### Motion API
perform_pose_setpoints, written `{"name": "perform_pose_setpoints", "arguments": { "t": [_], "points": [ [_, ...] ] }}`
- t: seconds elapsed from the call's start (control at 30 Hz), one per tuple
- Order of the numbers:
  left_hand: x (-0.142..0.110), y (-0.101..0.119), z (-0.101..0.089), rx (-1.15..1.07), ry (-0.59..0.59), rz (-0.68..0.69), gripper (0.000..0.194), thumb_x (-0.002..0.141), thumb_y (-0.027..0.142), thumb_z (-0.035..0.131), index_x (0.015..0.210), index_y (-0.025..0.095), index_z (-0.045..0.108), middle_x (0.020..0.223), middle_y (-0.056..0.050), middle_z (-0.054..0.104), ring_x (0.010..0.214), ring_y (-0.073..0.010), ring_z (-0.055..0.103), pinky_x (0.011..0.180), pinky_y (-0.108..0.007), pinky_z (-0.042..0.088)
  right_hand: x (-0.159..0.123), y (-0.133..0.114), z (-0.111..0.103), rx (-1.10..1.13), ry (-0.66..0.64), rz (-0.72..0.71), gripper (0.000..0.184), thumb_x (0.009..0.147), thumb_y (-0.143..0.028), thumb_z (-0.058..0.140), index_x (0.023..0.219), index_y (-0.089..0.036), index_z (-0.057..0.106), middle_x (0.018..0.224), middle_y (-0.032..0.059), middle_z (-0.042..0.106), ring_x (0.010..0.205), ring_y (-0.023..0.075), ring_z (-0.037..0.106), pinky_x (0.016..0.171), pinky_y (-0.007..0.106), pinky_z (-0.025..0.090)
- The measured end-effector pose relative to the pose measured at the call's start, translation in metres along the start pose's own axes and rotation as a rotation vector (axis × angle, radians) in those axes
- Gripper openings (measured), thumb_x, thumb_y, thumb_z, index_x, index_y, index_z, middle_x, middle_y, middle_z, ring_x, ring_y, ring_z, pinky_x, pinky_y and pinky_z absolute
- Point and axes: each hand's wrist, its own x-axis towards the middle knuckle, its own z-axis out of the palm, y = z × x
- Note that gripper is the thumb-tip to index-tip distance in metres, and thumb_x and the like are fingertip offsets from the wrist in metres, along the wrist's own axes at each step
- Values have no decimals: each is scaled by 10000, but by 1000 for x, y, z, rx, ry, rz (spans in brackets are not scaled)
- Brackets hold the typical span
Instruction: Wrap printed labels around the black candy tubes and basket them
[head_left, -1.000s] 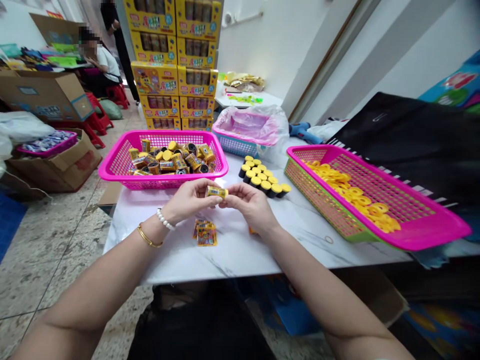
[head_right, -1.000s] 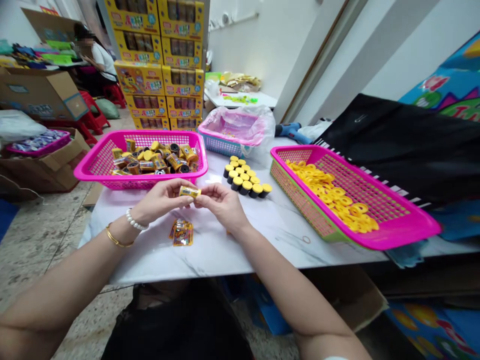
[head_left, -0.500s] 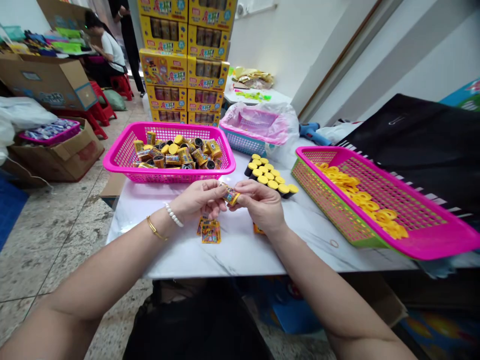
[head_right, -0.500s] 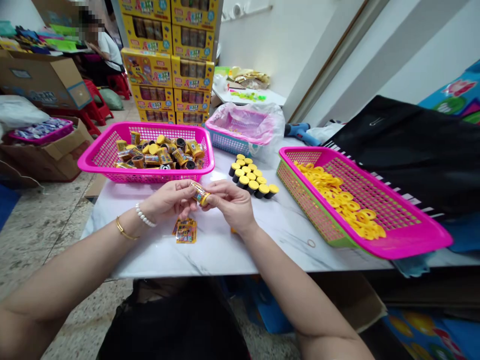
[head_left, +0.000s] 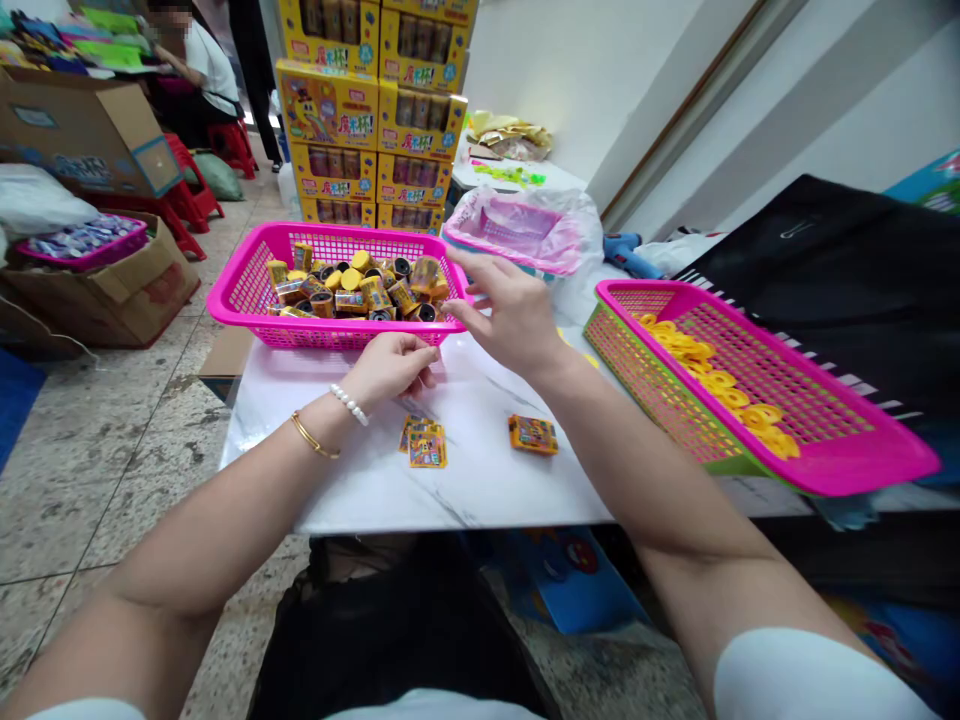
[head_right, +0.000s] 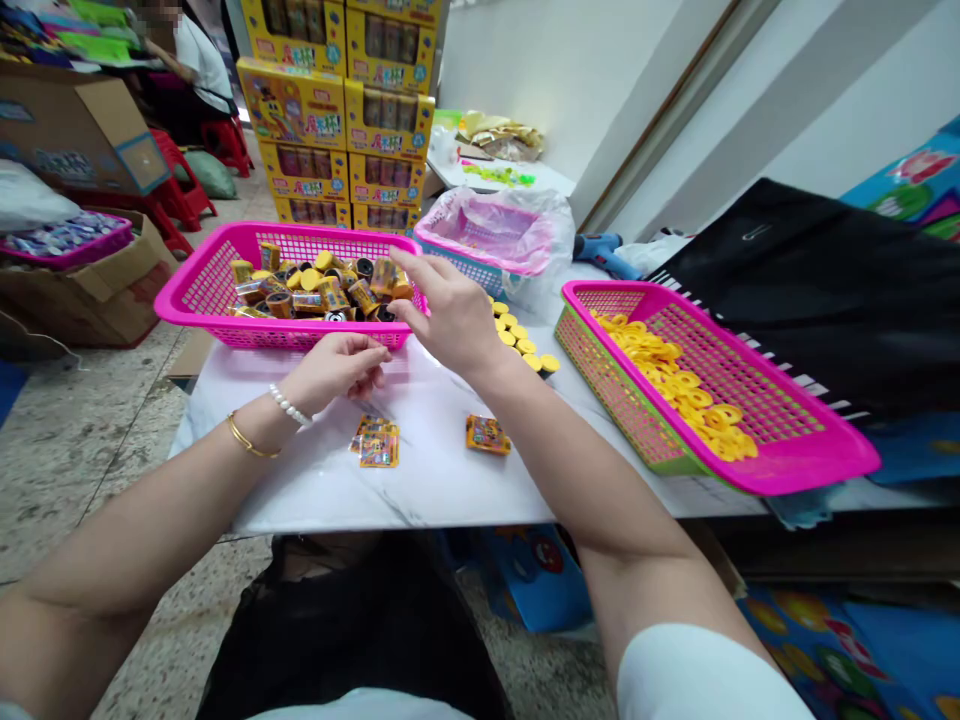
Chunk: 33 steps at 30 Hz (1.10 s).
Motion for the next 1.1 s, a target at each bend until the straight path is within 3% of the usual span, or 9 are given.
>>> {"name": "perform_pose_setpoints", "arguments": {
  "t": [0.1, 0.23, 0.33, 0.47, 0.63, 0.8, 0.9, 1.03, 1.1],
  "points": [
    [6, -4, -5, 314, 26, 69, 197, 870, 104, 560, 691, 126, 639, 572, -28, 662, 425, -94, 557, 442, -188, 402, -43, -21, 1, -130, -30, 5, 141, 933, -275, 655, 949, -216, 782, 857, 46, 725, 777, 185, 666, 768, 340, 562],
    [6, -8, -6, 479, 26, 190, 166, 856, 155, 598, 708, 134, 670, 599, -38, 694, 476, -108, 593, 501, -192, 423, -112, -40, 19, -19, -285, 34, 67, 875, -216, 730, 917, -213, 781, 842, 45, 698, 776, 182, 638, 705, 312, 530],
    [4, -8, -3, 480, 20, 214, 153, 861, 196, 624, 727, 141, 674, 605, -34, 700, 486, -112, 599, 514, -195, 428, -132, -41, 35, 26, -335, 74, 57, 852, -161, 743, 819, -207, 750, 805, 37, 686, 825, 195, 616, 744, 321, 517],
    [2, -8, -1, 436, 30, 193, 194, 877, 229, 622, 709, 139, 655, 630, -47, 701, 484, -107, 594, 505, -198, 420, -126, -35, 36, -11, -230, 19, 130, 894, -155, 683, 776, -203, 711, 771, 37, 669, 799, 197, 596, 745, 335, 509],
    [-5, -2, -2, 188, -93, 112, 377, 881, 473, 648, 719, 132, 651, 702, -67, 698, 546, -117, 617, 496, -210, 429, -107, -27, 11, -142, 129, -32, 98, 912, -226, 691, 826, -216, 735, 769, 40, 657, 763, 196, 594, 721, 354, 498],
    [-14, 1, 4, -70, -238, 120, 195, 779, 315, 742, 754, 128, 691, 642, -22, 650, 564, -92, 564, 507, -187, 398, -94, -28, 1, -130, 208, -41, 82, 906, -252, 694, 843, -243, 745, 773, 43, 658, 760, 203, 600, 723, 369, 504],
    [-10, -1, 4, -192, -160, 170, 98, 702, 147, 754, 773, 120, 692, 697, -28, 689, 618, -94, 604, 602, -210, 458, -94, -27, 4, -33, 201, 63, 71, 896, -302, 698, 929, -246, 726, 856, 51, 686, 819, 212, 634, 760, 382, 528],
    [-3, -4, 3, -205, -71, 218, 100, 696, 77, 729, 776, 110, 680, 762, -43, 714, 697, -114, 654, 712, -250, 507, -94, -17, 9, 237, 165, 385, 439, 825, -475, 747, 1159, -204, 659, 981, 75, 709, 850, 208, 662, 757, 372, 548],
    [-2, -7, 3, -165, -91, 237, 136, 713, 102, 737, 839, 115, 686, 724, -27, 699, 670, -119, 645, 683, -250, 504, -92, -14, 11, 411, 49, 545, 452, 822, -541, 723, 1087, -177, 685, 927, 74, 722, 787, 186, 662, 689, 329, 538]
  ]
}}
